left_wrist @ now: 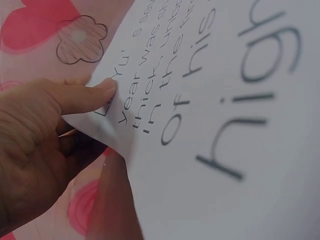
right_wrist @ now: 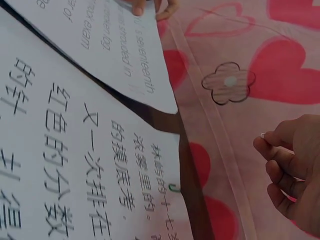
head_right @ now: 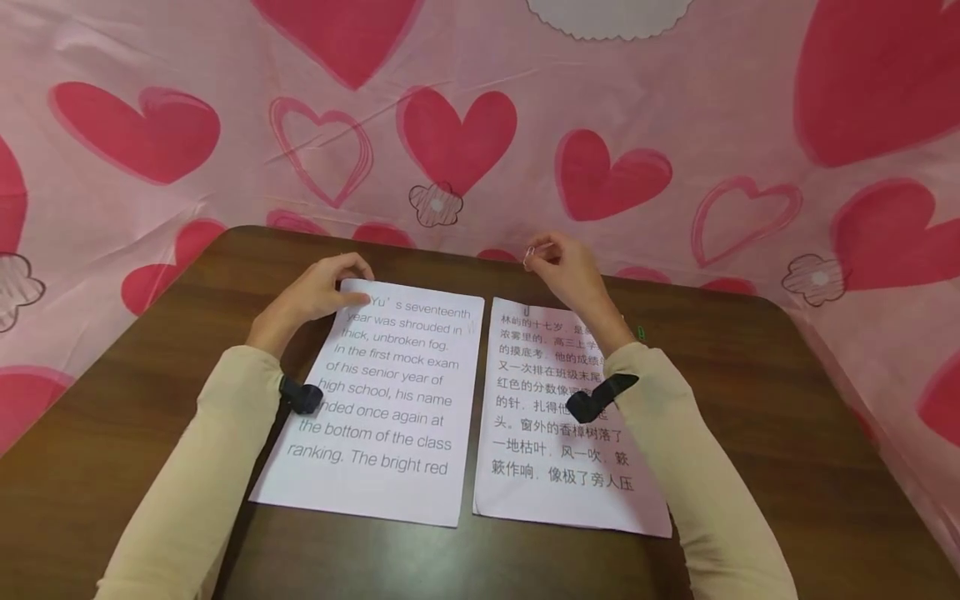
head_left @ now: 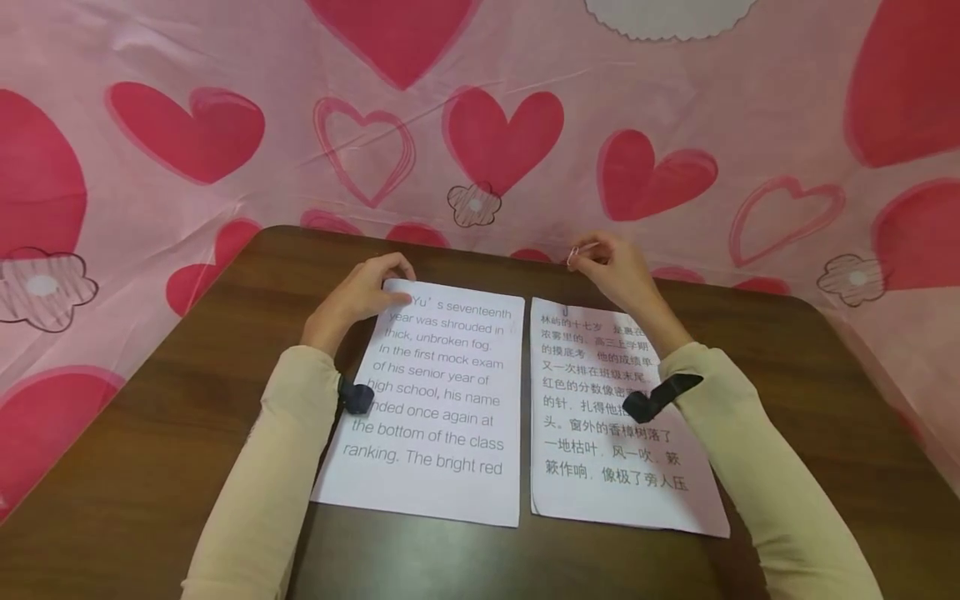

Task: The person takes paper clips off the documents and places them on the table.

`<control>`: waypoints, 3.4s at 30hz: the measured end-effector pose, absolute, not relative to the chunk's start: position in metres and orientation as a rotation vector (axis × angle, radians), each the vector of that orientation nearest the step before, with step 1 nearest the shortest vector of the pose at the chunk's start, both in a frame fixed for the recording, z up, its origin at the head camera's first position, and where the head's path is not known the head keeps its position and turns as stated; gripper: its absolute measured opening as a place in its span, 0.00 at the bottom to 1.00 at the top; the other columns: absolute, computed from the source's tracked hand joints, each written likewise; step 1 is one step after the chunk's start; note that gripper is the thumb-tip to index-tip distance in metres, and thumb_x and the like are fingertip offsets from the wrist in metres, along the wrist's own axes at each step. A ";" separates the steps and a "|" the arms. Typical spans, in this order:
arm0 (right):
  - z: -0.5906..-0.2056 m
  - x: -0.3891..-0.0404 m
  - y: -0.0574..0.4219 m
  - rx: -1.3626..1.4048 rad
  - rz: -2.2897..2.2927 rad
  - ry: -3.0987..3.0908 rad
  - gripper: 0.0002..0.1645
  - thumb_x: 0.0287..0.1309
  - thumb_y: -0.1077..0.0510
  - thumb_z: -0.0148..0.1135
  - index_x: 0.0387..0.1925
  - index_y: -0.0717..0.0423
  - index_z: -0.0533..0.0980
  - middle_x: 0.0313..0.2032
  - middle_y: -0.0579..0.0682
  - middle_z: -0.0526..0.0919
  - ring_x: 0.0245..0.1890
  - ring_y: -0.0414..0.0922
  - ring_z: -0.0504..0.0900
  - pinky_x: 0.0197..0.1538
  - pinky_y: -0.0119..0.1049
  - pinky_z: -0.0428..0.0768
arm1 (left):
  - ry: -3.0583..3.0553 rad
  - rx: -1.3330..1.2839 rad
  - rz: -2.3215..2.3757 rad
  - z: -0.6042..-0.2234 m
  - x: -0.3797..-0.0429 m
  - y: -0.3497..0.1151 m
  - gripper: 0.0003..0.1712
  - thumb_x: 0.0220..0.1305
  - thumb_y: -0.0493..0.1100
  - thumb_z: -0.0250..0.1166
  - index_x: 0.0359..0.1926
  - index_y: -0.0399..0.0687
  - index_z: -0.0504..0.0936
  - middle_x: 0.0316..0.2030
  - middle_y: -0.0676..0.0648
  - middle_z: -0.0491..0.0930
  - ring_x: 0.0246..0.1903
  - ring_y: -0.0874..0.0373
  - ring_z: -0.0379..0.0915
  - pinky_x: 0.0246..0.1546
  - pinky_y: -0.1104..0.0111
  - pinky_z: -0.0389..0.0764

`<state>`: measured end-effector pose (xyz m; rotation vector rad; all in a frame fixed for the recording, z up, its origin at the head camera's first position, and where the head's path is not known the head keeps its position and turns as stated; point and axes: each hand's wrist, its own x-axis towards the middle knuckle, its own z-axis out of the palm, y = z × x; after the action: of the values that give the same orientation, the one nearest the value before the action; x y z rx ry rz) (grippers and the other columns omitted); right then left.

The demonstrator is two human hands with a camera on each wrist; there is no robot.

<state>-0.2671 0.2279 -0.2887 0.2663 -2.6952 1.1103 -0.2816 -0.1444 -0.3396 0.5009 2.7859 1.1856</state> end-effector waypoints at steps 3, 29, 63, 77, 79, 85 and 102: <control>-0.289 -0.266 0.239 0.266 1.093 -2.699 0.12 0.64 0.58 0.64 0.47 0.57 0.81 0.36 0.56 0.90 0.33 0.32 0.83 0.41 0.28 0.72 | 2.785 0.478 1.168 -0.340 -0.283 -0.143 0.17 0.65 0.37 0.67 0.54 0.47 0.75 0.52 0.38 0.77 0.51 0.43 0.72 0.60 0.49 0.74; -0.296 -0.240 0.312 0.140 0.980 -2.772 0.14 0.62 0.57 0.67 0.47 0.59 0.83 0.37 0.55 0.90 0.31 0.18 0.78 0.41 0.21 0.73 | 2.807 0.463 1.130 -0.336 -0.283 -0.136 0.17 0.63 0.36 0.68 0.53 0.45 0.76 0.49 0.37 0.79 0.48 0.43 0.73 0.58 0.50 0.74; -0.318 -0.202 0.387 -0.078 0.779 -2.938 0.21 0.68 0.48 0.62 0.55 0.57 0.80 0.48 0.66 0.86 0.51 0.61 0.81 0.47 0.45 0.74 | 2.839 0.464 1.116 -0.334 -0.284 -0.133 0.17 0.66 0.36 0.65 0.54 0.38 0.75 0.53 0.35 0.76 0.51 0.42 0.68 0.58 0.51 0.71; -0.323 -0.198 0.404 -0.109 0.710 -2.984 0.22 0.67 0.49 0.63 0.54 0.59 0.80 0.47 0.67 0.86 0.38 0.52 0.83 0.44 0.44 0.76 | 2.852 0.572 1.129 -0.327 -0.288 -0.115 0.20 0.67 0.35 0.63 0.59 0.34 0.76 0.57 0.34 0.77 0.58 0.40 0.72 0.66 0.49 0.70; -0.324 -0.199 0.405 -0.104 0.697 -2.986 0.21 0.67 0.49 0.63 0.53 0.59 0.81 0.46 0.66 0.86 0.36 0.48 0.83 0.43 0.41 0.75 | 2.849 0.585 1.118 -0.327 -0.288 -0.112 0.21 0.67 0.35 0.63 0.59 0.34 0.76 0.57 0.34 0.77 0.57 0.40 0.73 0.65 0.49 0.71; -0.326 -0.199 0.409 -0.096 0.682 -3.002 0.20 0.68 0.50 0.62 0.52 0.59 0.81 0.46 0.66 0.86 0.40 0.55 0.83 0.47 0.50 0.77 | 2.826 0.596 1.083 -0.325 -0.288 -0.102 0.22 0.68 0.36 0.64 0.60 0.33 0.75 0.58 0.34 0.77 0.58 0.41 0.73 0.65 0.50 0.71; -0.330 -0.202 0.411 -0.047 0.623 -3.026 0.17 0.67 0.54 0.62 0.50 0.61 0.81 0.45 0.68 0.85 0.43 0.60 0.82 0.39 0.41 0.76 | 2.801 0.676 1.028 -0.320 -0.283 -0.071 0.25 0.66 0.37 0.66 0.63 0.35 0.74 0.56 0.36 0.79 0.56 0.43 0.75 0.65 0.51 0.73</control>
<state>-0.2018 0.4113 -0.3298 -0.0471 -3.0257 0.6232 -0.2832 -0.0709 -0.3204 0.6763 2.8012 1.0280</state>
